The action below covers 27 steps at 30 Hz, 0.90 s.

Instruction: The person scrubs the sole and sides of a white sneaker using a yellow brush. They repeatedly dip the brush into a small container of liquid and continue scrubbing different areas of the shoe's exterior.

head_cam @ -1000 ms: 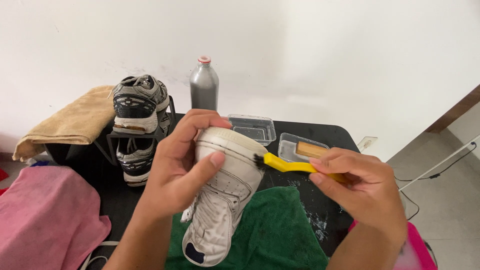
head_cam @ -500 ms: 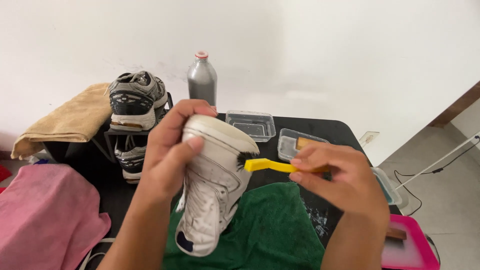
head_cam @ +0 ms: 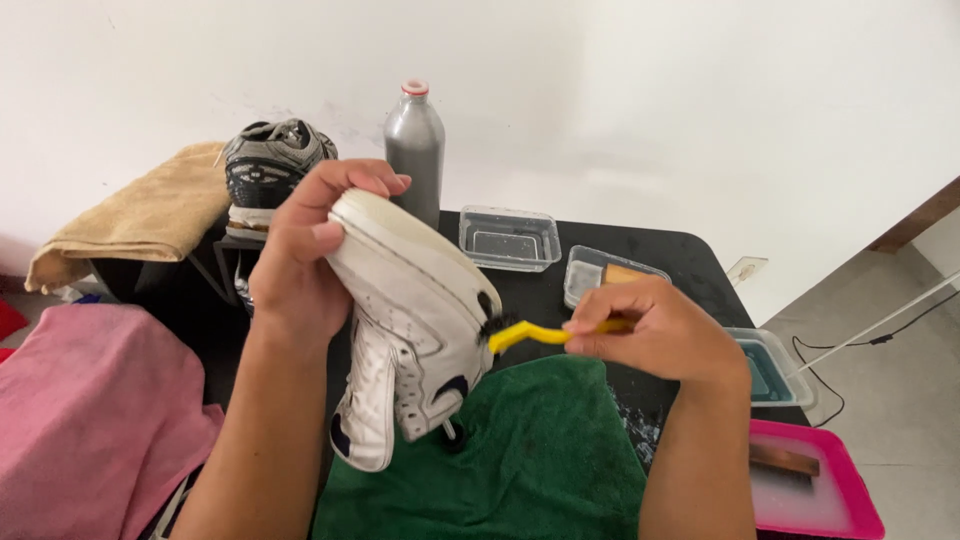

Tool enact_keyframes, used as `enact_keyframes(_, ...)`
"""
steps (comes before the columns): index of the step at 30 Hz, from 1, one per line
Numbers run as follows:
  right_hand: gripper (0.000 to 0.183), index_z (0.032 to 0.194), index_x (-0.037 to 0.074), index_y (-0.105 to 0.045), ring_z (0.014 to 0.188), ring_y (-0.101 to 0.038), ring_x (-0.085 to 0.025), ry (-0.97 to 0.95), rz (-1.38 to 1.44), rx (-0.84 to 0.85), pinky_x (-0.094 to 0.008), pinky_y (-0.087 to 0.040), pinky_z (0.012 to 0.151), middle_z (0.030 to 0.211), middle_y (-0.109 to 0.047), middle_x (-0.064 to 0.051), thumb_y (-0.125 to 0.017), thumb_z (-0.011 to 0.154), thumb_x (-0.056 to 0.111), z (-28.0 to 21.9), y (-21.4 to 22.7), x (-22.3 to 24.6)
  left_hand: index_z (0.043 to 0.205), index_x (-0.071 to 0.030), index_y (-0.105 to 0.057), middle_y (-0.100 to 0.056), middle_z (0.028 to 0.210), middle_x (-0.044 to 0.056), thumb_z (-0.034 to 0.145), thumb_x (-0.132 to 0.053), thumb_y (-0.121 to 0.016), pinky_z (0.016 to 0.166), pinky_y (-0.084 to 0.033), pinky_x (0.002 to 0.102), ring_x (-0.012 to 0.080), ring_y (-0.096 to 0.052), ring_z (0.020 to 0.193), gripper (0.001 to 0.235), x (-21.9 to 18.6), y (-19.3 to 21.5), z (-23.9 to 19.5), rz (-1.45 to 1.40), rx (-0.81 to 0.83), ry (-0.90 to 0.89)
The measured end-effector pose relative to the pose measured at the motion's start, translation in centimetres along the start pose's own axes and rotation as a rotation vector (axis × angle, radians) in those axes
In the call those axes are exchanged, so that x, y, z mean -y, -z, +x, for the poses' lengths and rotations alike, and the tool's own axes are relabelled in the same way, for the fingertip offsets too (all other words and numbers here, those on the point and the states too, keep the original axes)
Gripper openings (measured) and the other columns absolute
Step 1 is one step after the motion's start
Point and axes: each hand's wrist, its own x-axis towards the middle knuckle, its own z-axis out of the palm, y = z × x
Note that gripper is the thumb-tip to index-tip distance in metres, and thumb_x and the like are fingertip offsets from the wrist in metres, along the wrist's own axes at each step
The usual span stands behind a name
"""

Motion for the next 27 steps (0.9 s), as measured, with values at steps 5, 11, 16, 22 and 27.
enact_keyframes(5,0.006,0.081,0.007,-0.078,0.058,-0.053,-0.008,0.103,0.003,-0.168,-0.022,-0.039,0.051,0.073,-0.072,-0.004,-0.084,0.081,0.005,0.4,-1.0,1.4,0.107,-0.007,-0.066,-0.064,0.113,0.011,0.074,-0.034,-0.067,0.097,-0.047,0.034,0.0247,-0.063,0.116,0.043,0.0,0.7,0.4,-0.035,-0.017,0.016)
enact_keyframes(11,0.024,0.072,0.012,-0.077,0.060,-0.046,-0.009,-0.489,-0.333,0.099,-0.028,-0.034,0.058,0.064,-0.062,0.004,-0.085,0.087,0.030,1.8,-0.7,0.7,0.103,-0.008,-0.066,-0.063,0.111,0.011,0.072,-0.031,-0.060,0.107,-0.045,0.035,0.0252,-0.062,0.114,0.038,-0.6,0.7,0.2,-0.077,-0.041,0.014)
enact_keyframes(16,0.008,0.087,0.012,-0.085,0.054,-0.049,-0.009,-0.231,-0.189,-0.103,-0.026,-0.037,0.053,0.068,-0.071,0.001,-0.083,0.085,0.020,1.0,-0.7,1.7,0.103,-0.011,-0.065,-0.063,0.114,0.008,0.075,-0.032,-0.062,0.105,-0.044,0.032,0.0217,-0.062,0.116,0.036,-0.3,0.8,0.2,-0.044,-0.060,0.014)
enact_keyframes(22,0.011,0.092,0.008,-0.078,0.051,-0.047,-0.005,0.158,-0.148,-0.315,-0.020,-0.033,0.048,0.072,-0.073,-0.002,-0.084,0.083,0.011,0.3,-0.9,0.4,0.109,-0.010,-0.063,-0.061,0.116,0.007,0.081,-0.033,-0.066,0.097,-0.048,0.032,0.0205,-0.060,0.115,0.035,0.1,-0.4,0.0,-0.004,0.019,-0.014)
enact_keyframes(27,0.012,0.095,0.002,-0.073,0.063,-0.063,-0.013,0.497,-0.106,-0.448,-0.019,-0.042,0.050,0.082,-0.074,-0.010,-0.079,0.085,0.003,-0.2,-1.8,2.2,0.115,-0.009,-0.064,-0.063,0.118,0.006,0.090,-0.038,-0.065,0.101,-0.047,0.031,0.0179,-0.061,0.116,0.039,0.0,-2.2,-0.5,0.159,0.041,-0.103)
